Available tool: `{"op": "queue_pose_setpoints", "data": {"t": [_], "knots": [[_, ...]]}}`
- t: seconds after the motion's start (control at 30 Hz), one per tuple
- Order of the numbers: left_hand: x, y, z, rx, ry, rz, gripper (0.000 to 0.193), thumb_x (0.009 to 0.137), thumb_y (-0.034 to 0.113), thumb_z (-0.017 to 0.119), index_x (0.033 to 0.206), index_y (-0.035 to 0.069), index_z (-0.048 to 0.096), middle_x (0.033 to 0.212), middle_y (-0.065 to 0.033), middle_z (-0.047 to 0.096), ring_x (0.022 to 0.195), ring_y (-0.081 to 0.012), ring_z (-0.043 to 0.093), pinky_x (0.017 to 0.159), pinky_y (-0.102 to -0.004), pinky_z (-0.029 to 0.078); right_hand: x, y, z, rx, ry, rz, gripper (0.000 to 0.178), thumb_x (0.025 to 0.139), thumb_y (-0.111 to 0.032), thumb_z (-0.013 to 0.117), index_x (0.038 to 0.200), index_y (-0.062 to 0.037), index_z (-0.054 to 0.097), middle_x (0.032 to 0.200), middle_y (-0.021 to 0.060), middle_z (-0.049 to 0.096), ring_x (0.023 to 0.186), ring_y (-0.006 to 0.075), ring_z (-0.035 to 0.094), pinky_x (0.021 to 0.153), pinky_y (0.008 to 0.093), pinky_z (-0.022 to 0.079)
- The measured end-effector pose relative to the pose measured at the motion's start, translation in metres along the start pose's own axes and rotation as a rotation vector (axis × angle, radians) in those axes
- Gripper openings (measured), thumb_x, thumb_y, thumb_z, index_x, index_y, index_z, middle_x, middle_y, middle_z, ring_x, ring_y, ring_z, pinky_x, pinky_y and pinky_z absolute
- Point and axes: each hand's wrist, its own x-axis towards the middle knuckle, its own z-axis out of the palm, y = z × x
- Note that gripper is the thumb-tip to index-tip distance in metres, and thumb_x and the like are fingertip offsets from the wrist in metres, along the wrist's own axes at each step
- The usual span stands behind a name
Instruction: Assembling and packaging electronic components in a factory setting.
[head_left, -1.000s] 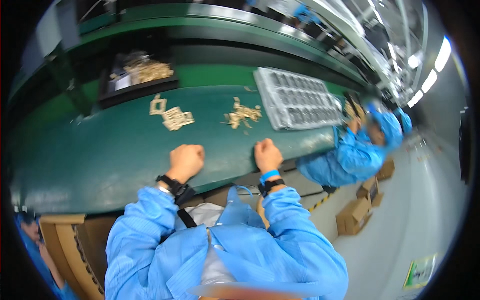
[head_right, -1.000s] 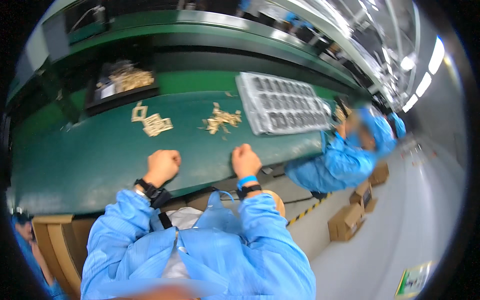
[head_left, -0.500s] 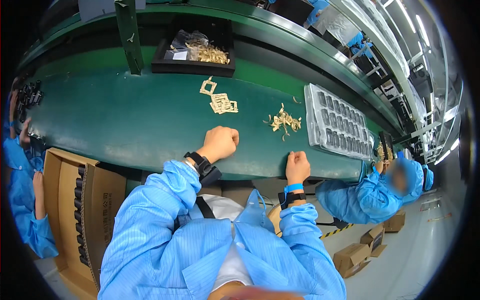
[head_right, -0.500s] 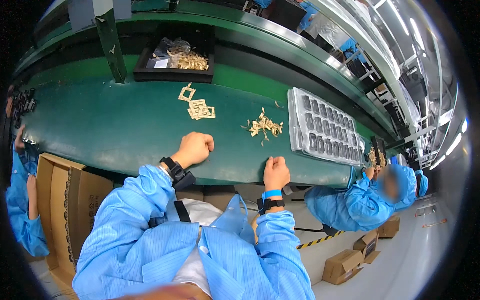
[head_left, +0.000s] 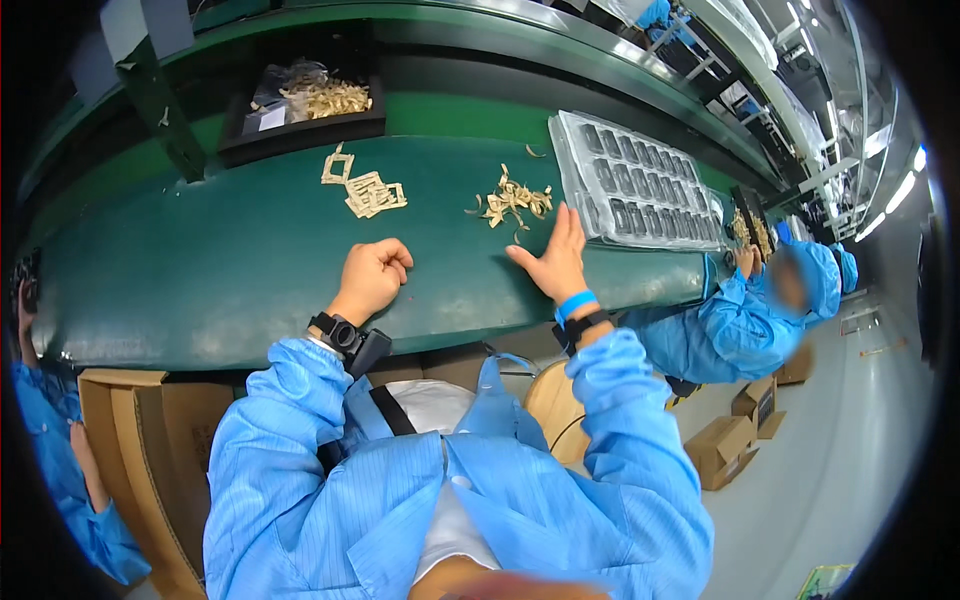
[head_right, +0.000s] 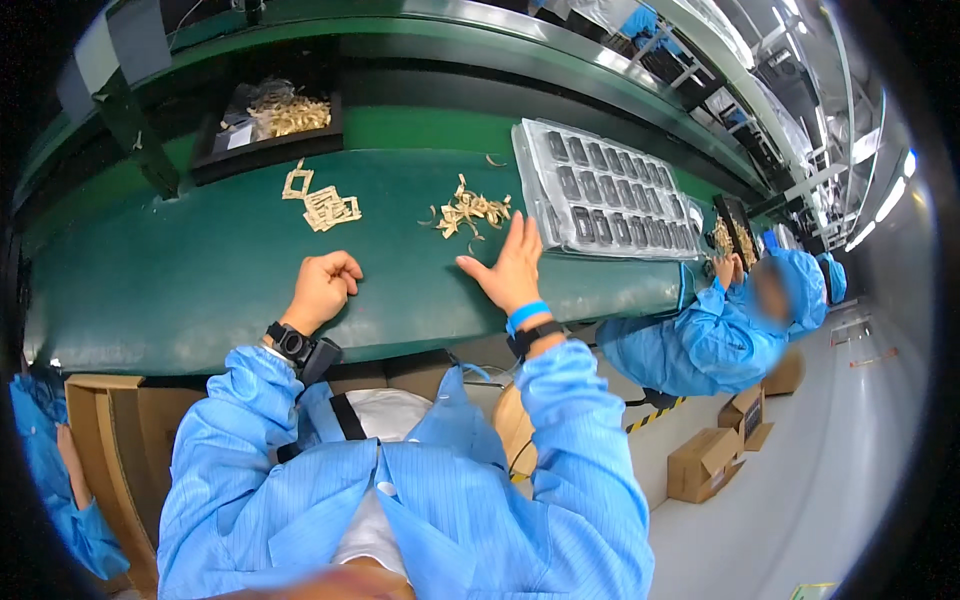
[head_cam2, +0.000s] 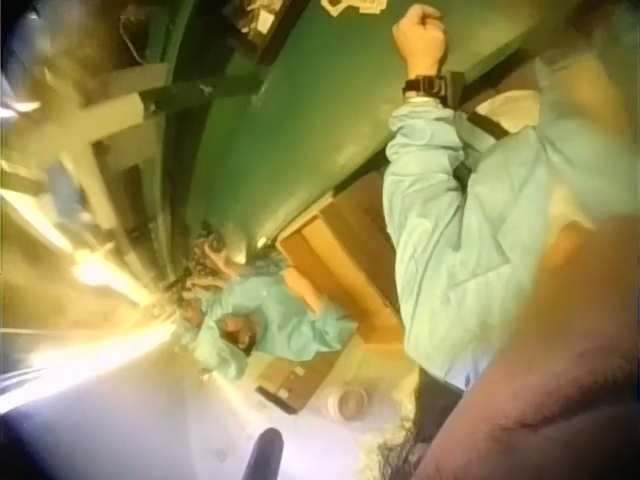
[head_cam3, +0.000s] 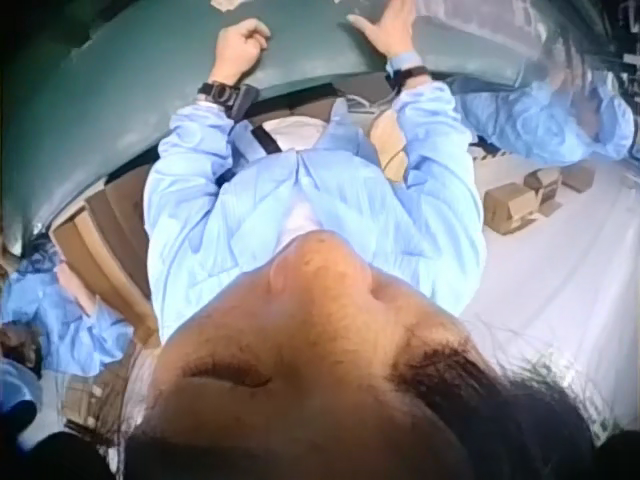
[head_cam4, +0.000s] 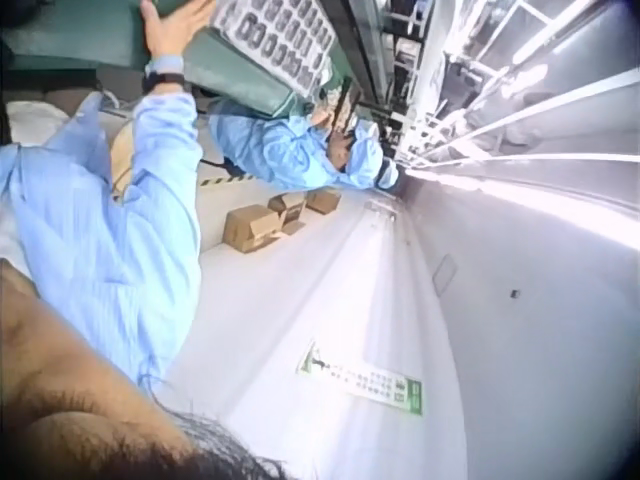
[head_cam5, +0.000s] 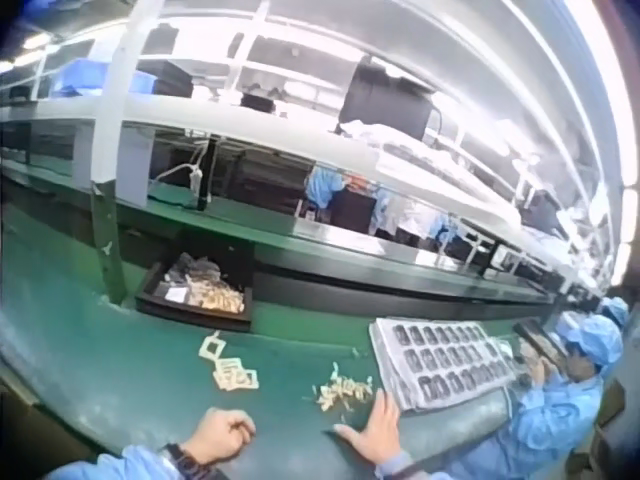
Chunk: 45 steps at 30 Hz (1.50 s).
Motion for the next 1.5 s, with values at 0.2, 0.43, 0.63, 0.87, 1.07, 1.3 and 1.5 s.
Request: {"op": "queue_pose_setpoints", "data": {"t": [0.2, 0.43, 0.63, 0.87, 1.07, 1.3, 1.5], "knots": [[0.005, -0.005, 0.001, -0.072, 0.015, 0.020, 0.026, 0.066, -0.006, 0.040, 0.075, 0.002, 0.063, 0.057, -0.0079, 0.061, 0.053, -0.0156, 0.059, 0.052, -0.0267, 0.046, 0.043, -0.005, 0.030, -0.083, -0.257, 0.053, 0.123, 0.059, -0.062, 0.076, 0.145, -0.0039, 0.011, 0.146, 0.0310, 0.010, 0.132, 0.0539, 0.012, 0.109, 0.0562, 0.015], [0.004, 0.004, -0.005, -0.049, -0.014, -0.007, 0.029, 0.066, -0.008, 0.036, 0.075, -0.001, 0.062, 0.059, -0.0083, 0.061, 0.055, -0.0132, 0.059, 0.053, -0.0247, 0.045, 0.096, -0.017, 0.050, 0.107, -0.265, -0.140, 0.113, 0.061, -0.056, 0.075, 0.144, -0.0042, 0.018, 0.146, 0.0288, 0.016, 0.133, 0.0519, 0.013, 0.109, 0.0549, 0.015], [0.007, 0.001, -0.003, -0.054, -0.017, -0.013, 0.024, 0.067, -0.003, 0.041, 0.074, 0.004, 0.063, 0.056, -0.0077, 0.061, 0.052, -0.0204, 0.060, 0.051, -0.0293, 0.046, 0.096, -0.021, 0.054, 0.104, -0.300, -0.324, 0.101, 0.063, -0.050, 0.077, 0.139, -0.0042, 0.029, 0.141, 0.0242, 0.028, 0.132, 0.0435, 0.022, 0.108, 0.0496, 0.023], [0.008, 0.008, -0.004, -0.038, -0.069, -0.058, 0.029, 0.067, -0.009, 0.037, 0.075, 0.002, 0.063, 0.057, -0.0088, 0.062, 0.051, -0.0165, 0.061, 0.050, -0.0278, 0.047, 0.097, -0.056, 0.065, 0.059, -0.176, -0.331, 0.039, 0.080, -0.027, 0.068, 0.113, -0.0089, 0.057, 0.107, 0.0142, 0.050, 0.106, 0.0348, 0.043, 0.091, 0.0461, 0.037], [0.006, 0.003, -0.002, 0.055, -0.020, 0.022, 0.025, 0.068, -0.006, 0.042, 0.074, 0.005, 0.063, 0.058, -0.0074, 0.063, 0.052, -0.0197, 0.062, 0.050, -0.0301, 0.048, 0.096, -0.058, 0.067, -0.008, -0.106, -0.486, 0.015, 0.086, -0.023, 0.061, 0.083, -0.0093, 0.053, 0.078, 0.0090, 0.058, 0.069, 0.0310, 0.059, 0.057, 0.0416, 0.047], [-0.003, 0.005, -0.008, 0.131, -0.030, 0.077, 0.015, 0.069, 0.002, 0.051, 0.075, 0.008, 0.064, 0.062, -0.0053, 0.064, 0.060, -0.0254, 0.064, 0.055, -0.0366, 0.049, 0.104, -0.063, 0.056, -0.011, -0.262, -0.273, 0.022, 0.088, -0.024, 0.058, 0.081, -0.0038, 0.054, 0.069, 0.0210, 0.060, 0.070, 0.0423, 0.058, 0.061, 0.0480, 0.046], [-0.006, 0.008, -0.008, 0.260, -0.127, 0.097, 0.016, 0.068, 0.004, 0.054, 0.078, 0.010, 0.065, 0.069, -0.0090, 0.065, 0.068, -0.0292, 0.063, 0.060, -0.0421, 0.048, 0.223, -0.137, 0.023, 0.304, -0.199, -0.115, 0.032, 0.088, -0.025, 0.059, 0.071, 0.0013, 0.054, 0.058, 0.0152, 0.055, 0.051, 0.0242, 0.051, 0.054, 0.0385, 0.044]]}}
